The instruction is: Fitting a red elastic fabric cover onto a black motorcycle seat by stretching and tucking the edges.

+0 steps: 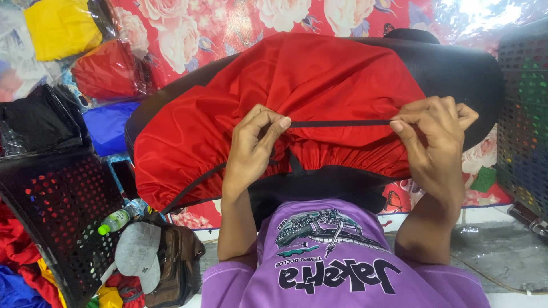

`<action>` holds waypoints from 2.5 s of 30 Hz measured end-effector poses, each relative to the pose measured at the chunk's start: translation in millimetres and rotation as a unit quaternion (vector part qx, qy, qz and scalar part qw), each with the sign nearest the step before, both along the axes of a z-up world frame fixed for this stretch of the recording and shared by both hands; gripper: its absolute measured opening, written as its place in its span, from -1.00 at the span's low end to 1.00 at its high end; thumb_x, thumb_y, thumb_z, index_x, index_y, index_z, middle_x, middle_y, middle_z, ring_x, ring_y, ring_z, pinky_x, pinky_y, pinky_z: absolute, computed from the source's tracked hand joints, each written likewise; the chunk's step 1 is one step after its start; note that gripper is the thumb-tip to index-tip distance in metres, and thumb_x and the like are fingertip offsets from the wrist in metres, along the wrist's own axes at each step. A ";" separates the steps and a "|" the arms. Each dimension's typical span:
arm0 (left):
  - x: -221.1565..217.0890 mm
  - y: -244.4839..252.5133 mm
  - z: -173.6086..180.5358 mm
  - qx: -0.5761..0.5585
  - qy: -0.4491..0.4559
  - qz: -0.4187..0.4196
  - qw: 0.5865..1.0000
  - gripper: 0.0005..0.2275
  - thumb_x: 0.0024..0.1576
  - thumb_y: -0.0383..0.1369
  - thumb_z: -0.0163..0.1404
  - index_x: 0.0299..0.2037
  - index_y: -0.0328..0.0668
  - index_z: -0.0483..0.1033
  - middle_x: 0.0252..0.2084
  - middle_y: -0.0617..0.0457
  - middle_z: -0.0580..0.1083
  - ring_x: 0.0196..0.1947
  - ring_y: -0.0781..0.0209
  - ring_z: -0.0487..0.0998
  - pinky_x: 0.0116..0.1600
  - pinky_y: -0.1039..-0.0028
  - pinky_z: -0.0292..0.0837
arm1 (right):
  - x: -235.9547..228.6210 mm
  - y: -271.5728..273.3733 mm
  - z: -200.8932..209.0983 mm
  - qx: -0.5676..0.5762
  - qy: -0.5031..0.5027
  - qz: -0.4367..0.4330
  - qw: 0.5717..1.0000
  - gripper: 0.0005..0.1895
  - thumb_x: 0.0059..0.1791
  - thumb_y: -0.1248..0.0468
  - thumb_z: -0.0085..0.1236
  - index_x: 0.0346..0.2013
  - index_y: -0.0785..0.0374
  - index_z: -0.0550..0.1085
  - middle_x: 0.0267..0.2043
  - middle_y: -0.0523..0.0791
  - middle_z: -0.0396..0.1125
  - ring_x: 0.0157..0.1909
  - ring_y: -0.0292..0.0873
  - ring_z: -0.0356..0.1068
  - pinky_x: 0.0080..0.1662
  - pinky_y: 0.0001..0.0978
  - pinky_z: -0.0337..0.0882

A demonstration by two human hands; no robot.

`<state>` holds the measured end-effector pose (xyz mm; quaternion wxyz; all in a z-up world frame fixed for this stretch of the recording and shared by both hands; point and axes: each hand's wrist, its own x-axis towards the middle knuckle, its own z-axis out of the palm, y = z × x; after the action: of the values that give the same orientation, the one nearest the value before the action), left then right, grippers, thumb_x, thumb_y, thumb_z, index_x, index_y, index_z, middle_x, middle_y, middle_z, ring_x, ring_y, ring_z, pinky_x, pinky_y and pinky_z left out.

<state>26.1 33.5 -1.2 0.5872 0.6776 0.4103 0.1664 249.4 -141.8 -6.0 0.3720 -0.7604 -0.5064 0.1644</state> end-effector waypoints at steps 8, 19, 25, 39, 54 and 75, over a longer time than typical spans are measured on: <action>13.1 -16.0 14.4 0.263 -0.053 -0.146 0.952 -0.89 0.06 -0.42 0.24 -0.25 -0.22 0.67 -0.26 0.08 0.43 -0.31 0.22 0.37 -0.12 0.43 0.33 | -26.2 6.8 -1.4 0.022 0.039 -0.006 0.999 -0.81 -0.01 0.67 0.27 -0.12 0.54 0.54 -0.05 0.10 0.32 -0.22 -0.11 0.28 -0.24 -0.36 0.28; -6.1 -27.5 -30.2 0.462 -0.120 0.024 0.878 -0.80 -0.06 -0.66 0.34 -0.37 -0.28 0.57 -0.31 0.05 0.37 -0.52 0.30 0.34 -0.46 0.48 0.31 | -38.3 2.4 -14.2 0.243 -0.179 -0.098 0.948 -0.65 -0.21 0.77 0.28 -0.35 0.32 0.47 -0.26 -0.03 0.22 -0.12 0.03 0.22 0.02 0.06 0.41; 11.4 -32.1 3.7 0.492 -0.033 -0.080 0.866 -0.65 0.00 -0.33 0.48 -0.12 0.02 0.56 -0.21 0.15 0.31 -0.26 0.24 0.25 -0.14 0.37 0.20 | -40.6 -4.8 -20.3 0.269 -0.170 -0.110 0.942 -0.66 -0.13 0.59 0.28 -0.30 0.16 0.36 -0.29 -0.14 0.24 -0.22 -0.05 0.12 -0.04 -0.05 0.22; 45.7 -26.4 16.2 0.482 -0.113 -0.041 0.868 -0.80 -0.05 -0.62 0.38 -0.33 -0.18 0.65 -0.29 0.13 0.45 -0.40 0.28 0.37 -0.25 0.45 0.33 | -39.2 -0.4 -18.4 0.221 -0.207 -0.099 0.948 -0.70 -0.11 0.66 0.38 -0.35 0.25 0.49 -0.24 -0.08 0.31 -0.18 -0.02 0.16 -0.06 -0.07 0.26; 26.3 -29.0 -21.1 0.449 -0.148 0.020 0.881 -0.67 -0.11 -0.75 0.34 -0.25 -0.16 0.62 -0.28 0.10 0.45 -0.46 0.31 0.35 -0.31 0.47 0.33 | -35.1 7.3 -21.3 0.173 -0.236 -0.074 0.953 -0.73 -0.13 0.59 0.55 -0.28 0.27 0.64 -0.16 -0.13 0.40 -0.15 -0.07 0.22 0.07 -0.05 0.14; 19.0 -16.3 -5.0 0.403 -0.099 -0.022 0.909 -0.81 -0.03 -0.59 0.37 -0.26 -0.19 0.69 -0.35 0.12 0.45 -0.39 0.29 0.36 -0.29 0.49 0.33 | -17.5 -9.2 -27.2 0.193 -0.241 -0.112 0.945 -0.69 -0.13 0.65 0.35 -0.27 0.21 0.57 -0.26 -0.12 0.39 -0.20 -0.03 0.20 0.06 -0.02 0.14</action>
<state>45.2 17.2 -6.2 0.3051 0.8458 0.2324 0.3710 231.9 -151.0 -33.2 0.3946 -0.7430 -0.5142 -0.1669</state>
